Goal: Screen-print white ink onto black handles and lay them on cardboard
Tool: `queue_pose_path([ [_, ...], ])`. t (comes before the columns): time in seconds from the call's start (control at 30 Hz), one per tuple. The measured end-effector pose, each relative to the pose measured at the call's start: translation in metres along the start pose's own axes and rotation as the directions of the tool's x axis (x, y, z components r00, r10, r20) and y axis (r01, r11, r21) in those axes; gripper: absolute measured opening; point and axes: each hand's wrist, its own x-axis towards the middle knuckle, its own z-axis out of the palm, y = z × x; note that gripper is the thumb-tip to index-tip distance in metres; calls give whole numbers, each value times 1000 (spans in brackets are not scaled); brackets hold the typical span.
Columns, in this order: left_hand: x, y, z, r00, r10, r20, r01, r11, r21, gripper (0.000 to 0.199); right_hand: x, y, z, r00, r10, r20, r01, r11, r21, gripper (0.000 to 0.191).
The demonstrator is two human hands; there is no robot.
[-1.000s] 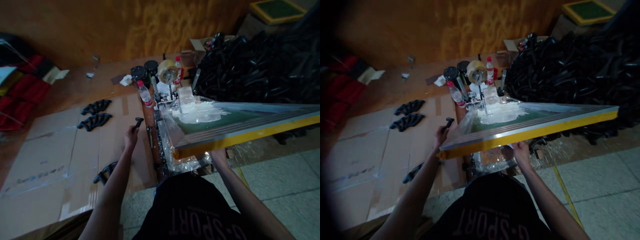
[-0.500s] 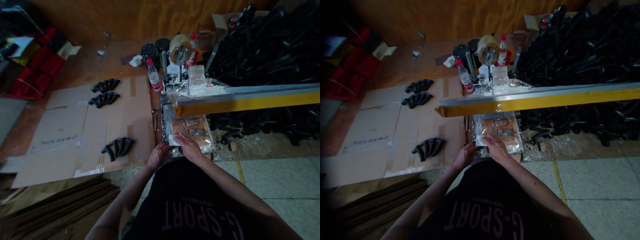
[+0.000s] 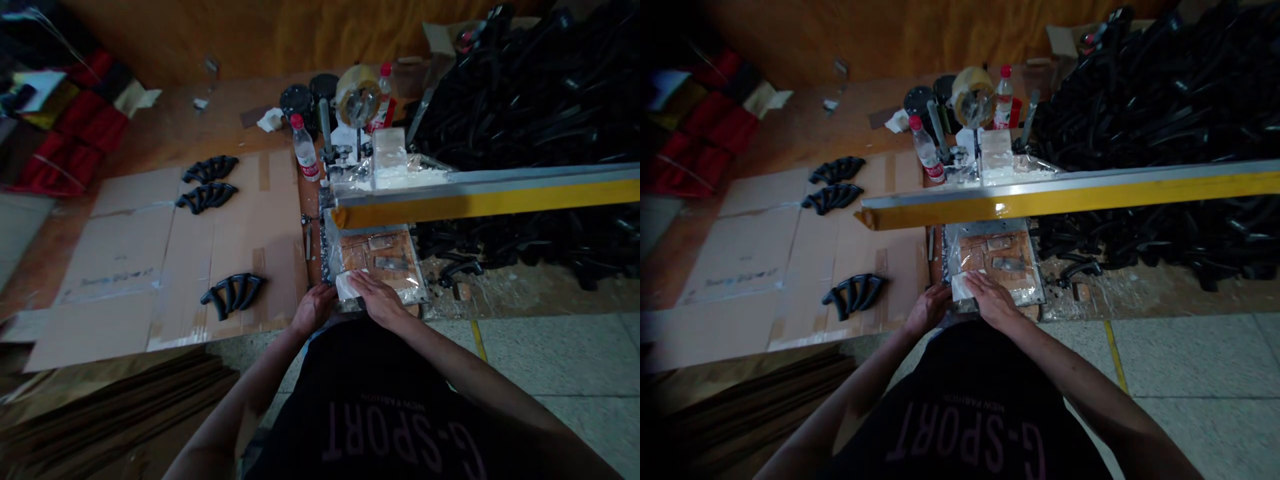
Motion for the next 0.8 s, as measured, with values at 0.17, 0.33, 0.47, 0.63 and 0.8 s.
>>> queue_pose_path([
  [0.17, 0, 0, 0, 1000, 2, -8, -2, 1000, 17, 27, -4, 1, 2, 1000, -9, -9, 9, 1000, -4, 56],
  [0.33, 1, 3, -3, 1000, -2, -2, 2, 1000, 6, 23, 3, -4, -8, 1000, 11, 6, -11, 999, 43, 52],
  [0.47, 0, 3, -2, 1000, -20, -23, 20, 1000, 9, 32, -13, -1, -29, 988, 147, -47, -131, 960, 246, 34],
  [0.63, -1, 4, -3, 1000, -15, -15, 15, 1000, -15, 34, -10, 4, -38, 805, 593, 14, -404, 532, 744, 35],
  [0.8, 0, 4, -5, 1000, -8, -15, 8, 1000, -2, 34, 10, -1, -22, 817, 568, 100, -402, 437, 804, 43],
])
